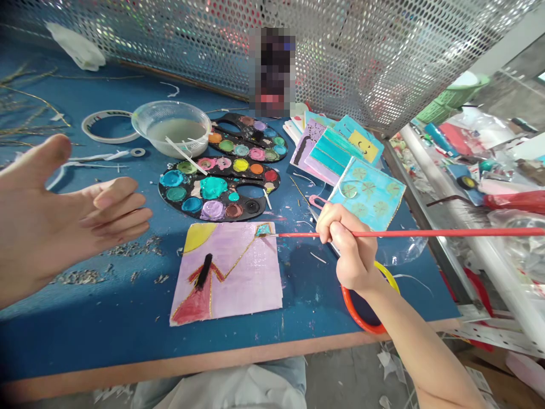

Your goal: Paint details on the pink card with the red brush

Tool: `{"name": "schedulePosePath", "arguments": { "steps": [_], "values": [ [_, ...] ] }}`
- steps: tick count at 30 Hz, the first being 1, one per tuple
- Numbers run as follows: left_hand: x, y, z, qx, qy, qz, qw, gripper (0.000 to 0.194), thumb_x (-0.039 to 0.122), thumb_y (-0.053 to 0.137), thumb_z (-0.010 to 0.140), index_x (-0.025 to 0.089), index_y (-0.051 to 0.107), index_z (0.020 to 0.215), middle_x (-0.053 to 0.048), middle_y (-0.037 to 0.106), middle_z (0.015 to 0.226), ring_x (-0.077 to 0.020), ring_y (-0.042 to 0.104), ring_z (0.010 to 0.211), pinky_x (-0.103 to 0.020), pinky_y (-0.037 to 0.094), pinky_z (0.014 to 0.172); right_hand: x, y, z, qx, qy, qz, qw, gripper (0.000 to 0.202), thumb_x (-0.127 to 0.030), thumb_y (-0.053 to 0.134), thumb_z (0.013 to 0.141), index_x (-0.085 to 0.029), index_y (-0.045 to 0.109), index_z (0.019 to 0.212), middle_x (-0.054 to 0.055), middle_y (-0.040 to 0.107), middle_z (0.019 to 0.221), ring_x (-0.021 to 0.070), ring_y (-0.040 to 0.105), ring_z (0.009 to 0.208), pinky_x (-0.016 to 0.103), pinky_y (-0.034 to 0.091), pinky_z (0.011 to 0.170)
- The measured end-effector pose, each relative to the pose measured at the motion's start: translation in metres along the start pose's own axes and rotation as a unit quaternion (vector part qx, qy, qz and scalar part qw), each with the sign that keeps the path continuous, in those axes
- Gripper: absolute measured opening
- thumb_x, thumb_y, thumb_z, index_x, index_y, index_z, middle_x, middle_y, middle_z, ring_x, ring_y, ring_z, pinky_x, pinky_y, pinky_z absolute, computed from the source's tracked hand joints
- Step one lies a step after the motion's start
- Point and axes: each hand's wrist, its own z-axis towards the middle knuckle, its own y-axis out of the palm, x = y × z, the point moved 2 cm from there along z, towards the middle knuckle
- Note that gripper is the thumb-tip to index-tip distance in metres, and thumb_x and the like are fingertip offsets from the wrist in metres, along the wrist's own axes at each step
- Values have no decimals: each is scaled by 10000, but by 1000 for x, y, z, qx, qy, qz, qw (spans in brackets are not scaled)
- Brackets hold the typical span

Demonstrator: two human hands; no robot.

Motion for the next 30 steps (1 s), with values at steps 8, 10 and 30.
{"name": "schedulePosePath", "arguments": {
  "steps": [8, 10, 30],
  "values": [
    [0, 1, 3, -3, 2, -4, 1000, 628, 712, 343, 776, 190, 452, 444, -5, 253, 478, -96, 328, 389, -261, 353, 355, -1, -1, -1, 12, 0, -7, 1000, 277, -199, 379, 912, -204, 462, 647, -5, 398, 580, 148, 410, 552, 349, 313, 602],
    [0, 1, 2, -6, 4, -6, 1000, 634, 710, 335, 780, 188, 454, 441, -5, 252, 476, -95, 330, 387, -259, 352, 355, 0, -1, -1, 6, 4, -8, 1000, 269, -176, 376, 904, -201, 466, 651, -4, 408, 589, 147, 414, 561, 348, 314, 611],
    [-1, 1, 2, -19, 10, 2, 1000, 656, 709, 294, 805, 186, 462, 446, -6, 249, 478, -93, 331, 388, -251, 355, 356, 0, -1, -1, 3, 0, -10, 1000, 270, -228, 417, 922, -210, 503, 666, -1, 432, 596, 153, 425, 573, 349, 325, 608]
  ]
}}
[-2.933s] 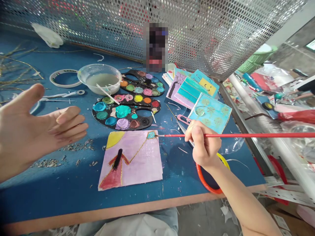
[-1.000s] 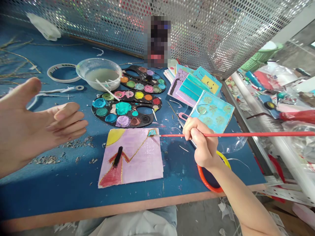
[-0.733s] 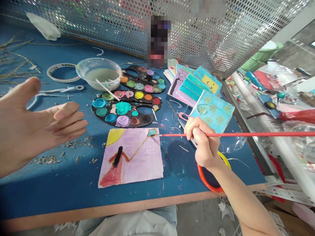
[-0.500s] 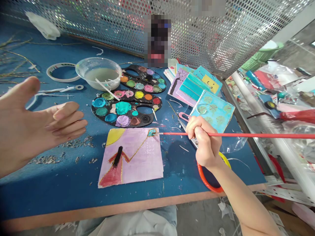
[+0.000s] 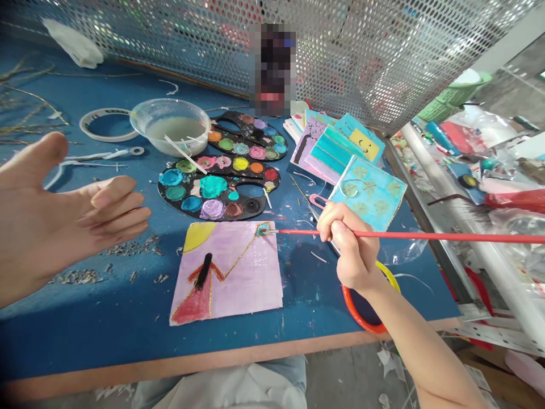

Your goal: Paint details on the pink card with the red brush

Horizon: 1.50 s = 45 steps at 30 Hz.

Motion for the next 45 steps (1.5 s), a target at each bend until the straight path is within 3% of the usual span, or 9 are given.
{"name": "schedulePosePath", "arguments": {
  "steps": [5, 9, 20, 25, 28, 32, 39, 42, 45],
  "values": [
    [0, 0, -2, 10, 2, 5, 1000, 632, 704, 301, 808, 195, 442, 462, -5, 250, 478, -96, 323, 398, -247, 358, 357, 0, 1, 0, -19, 2, 8, 1000, 269, -201, 401, 918, -199, 506, 670, 1, 443, 600, 151, 426, 575, 341, 310, 585],
    [0, 0, -2, 6, -6, 4, 1000, 632, 713, 290, 804, 198, 429, 466, -9, 270, 459, -97, 329, 394, -250, 367, 362, -1, 0, 0, 6, -3, 3, 1000, 270, -184, 398, 909, -200, 501, 659, -2, 426, 593, 152, 419, 573, 350, 321, 611],
    [1, 2, -1, -4, -11, -5, 1000, 632, 708, 272, 810, 194, 412, 469, -8, 259, 432, -96, 328, 377, -251, 357, 359, 0, -1, 1, 22, 8, -30, 999, 307, -320, 436, 929, -240, 496, 639, 5, 401, 573, 170, 403, 550, 374, 335, 611],
    [1, 0, -1, -11, -10, -9, 1000, 631, 707, 287, 805, 191, 437, 472, -11, 264, 430, -100, 341, 387, -255, 363, 367, 0, 1, 1, 6, 4, -6, 1000, 283, -251, 420, 921, -221, 510, 654, 6, 426, 583, 163, 417, 560, 361, 319, 596],
    [3, 0, -1, -6, -3, -12, 1000, 632, 716, 279, 807, 197, 425, 478, -11, 263, 430, -98, 335, 389, -255, 364, 364, 0, 0, 2, 40, -3, -2, 999, 279, -216, 423, 909, -215, 506, 643, 4, 416, 577, 159, 409, 552, 354, 297, 587],
    [6, -6, 0, -6, 19, -18, 1000, 596, 700, 299, 804, 216, 368, 463, -9, 259, 420, -99, 334, 373, -258, 352, 340, 0, -2, 6, 108, -6, 18, 994, 288, -233, 429, 904, -222, 501, 625, -4, 388, 559, 167, 416, 554, 347, 302, 589],
    [21, -23, -1, -44, 70, 69, 994, 650, 714, 180, 822, 208, 238, 418, 22, 164, 358, -69, 267, 310, -248, 331, 367, 0, -1, 9, 78, 67, 29, 994, 298, -250, 410, 933, -208, 491, 649, -21, 410, 596, 139, 392, 586, 314, 305, 620],
    [30, -23, -5, -24, 130, 140, 981, 646, 732, 172, 826, 219, 293, 453, 51, 158, 373, -72, 248, 327, -252, 295, 376, 2, 0, 9, 70, 91, 33, 993, 314, -313, 415, 942, -207, 481, 654, -23, 438, 642, 126, 383, 579, 297, 319, 608],
    [35, -25, -5, 21, 207, 244, 947, 653, 758, 212, 855, 208, 404, 560, 83, 231, 418, -71, 284, 378, -238, 325, 422, 3, 0, 12, 70, 92, 37, 993, 316, -339, 416, 941, -206, 481, 661, -25, 443, 647, 121, 391, 574, 291, 320, 591]
  ]
}}
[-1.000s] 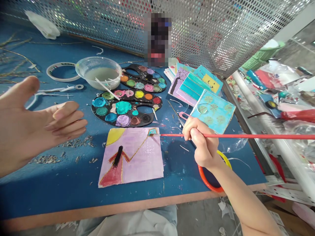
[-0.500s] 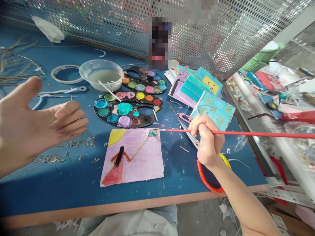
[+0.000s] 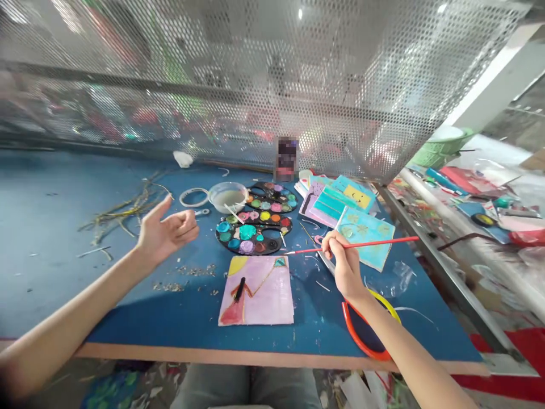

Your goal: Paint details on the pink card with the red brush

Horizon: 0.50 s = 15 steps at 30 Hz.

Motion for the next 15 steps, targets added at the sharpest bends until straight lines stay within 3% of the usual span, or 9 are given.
{"name": "schedulePosePath", "arguments": {
  "steps": [3, 6, 10, 15],
  "values": [
    [-2, -4, 5, 84, 82, 151, 982, 487, 614, 432, 909, 159, 543, 774, 80, 409, 551, -48, 356, 452, -205, 364, 478, 1, 0, 2, 2, -9, 10, 1000, 308, -337, 419, 943, -205, 489, 674, -33, 422, 612, 119, 381, 560, 290, 307, 576],
    [-1, -1, 14, 127, 163, 317, 926, 356, 497, 560, 890, 142, 596, 900, 17, 579, 765, -86, 536, 652, -257, 492, 634, 3, 0, 3, 6, -12, 18, 1000, 309, -341, 410, 948, -205, 485, 680, -39, 401, 589, 118, 368, 551, 288, 307, 574],
    [9, 20, 27, 79, 256, 494, 827, 290, 422, 562, 905, 157, 618, 1008, -51, 633, 1037, -165, 599, 970, -391, 520, 886, 4, 0, 4, 3, -17, 22, 1000, 304, -346, 404, 951, -207, 476, 690, -39, 410, 604, 115, 366, 553, 288, 299, 565],
    [7, 44, 40, -5, 315, 621, 718, 302, 378, 570, 909, 150, 600, 1106, -65, 630, 1108, -182, 610, 1022, -417, 529, 914, 2, 0, 3, -6, -29, 15, 999, 311, -372, 382, 962, -212, 486, 716, -43, 394, 591, 122, 354, 548, 296, 285, 563]
  ]
}}
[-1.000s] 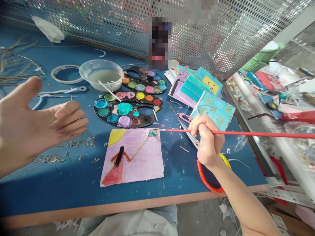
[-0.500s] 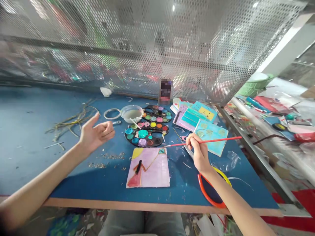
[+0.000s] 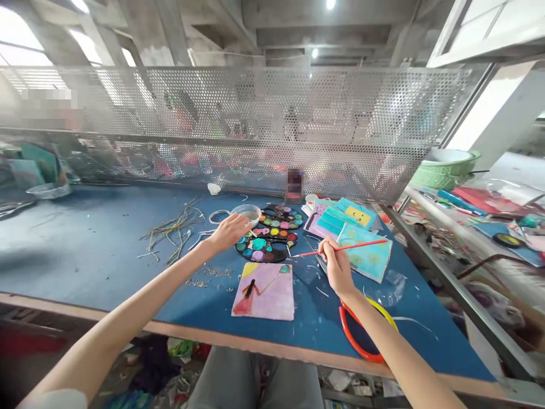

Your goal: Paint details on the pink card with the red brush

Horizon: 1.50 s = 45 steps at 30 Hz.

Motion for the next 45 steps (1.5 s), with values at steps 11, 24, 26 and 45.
{"name": "schedulePosePath", "arguments": {
  "steps": [11, 24, 26, 45],
  "values": [
    [-5, 20, 8, -20, 58, 65, 996, 301, 388, 569, 910, 147, 598, 1088, -52, 637, 1049, -151, 624, 918, -360, 557, 822, 1, 0, 0, -11, -7, -8, 1000, 345, -400, 364, 981, -210, 471, 713, -39, 385, 603, 121, 355, 560, 302, 278, 567],
    [-30, 20, 8, 128, -198, -54, 970, 305, 405, 549, 919, 155, 599, 1087, -51, 636, 1044, -139, 621, 883, -332, 560, 784, 3, 0, 0, -14, -11, -14, 1000, 366, -413, 352, 989, -214, 466, 704, -37, 369, 606, 125, 341, 570, 310, 272, 587],
    [-35, 17, 11, 132, -223, -71, 963, 320, 405, 554, 916, 149, 590, 1104, -53, 633, 1047, -140, 623, 881, -330, 563, 773, 3, 0, 0, -15, -11, -13, 1000, 362, -411, 355, 988, -215, 468, 706, -36, 369, 607, 126, 341, 572, 310, 272, 585],
    [3, 4, 48, -51, -97, 31, 993, 321, 394, 574, 904, 162, 598, 1124, -75, 614, 1171, -195, 594, 1071, -437, 515, 946, 2, -1, 0, -9, -11, -24, 1000, 350, -397, 348, 988, -214, 473, 717, -34, 384, 618, 118, 352, 567, 306, 278, 576]
  ]
}}
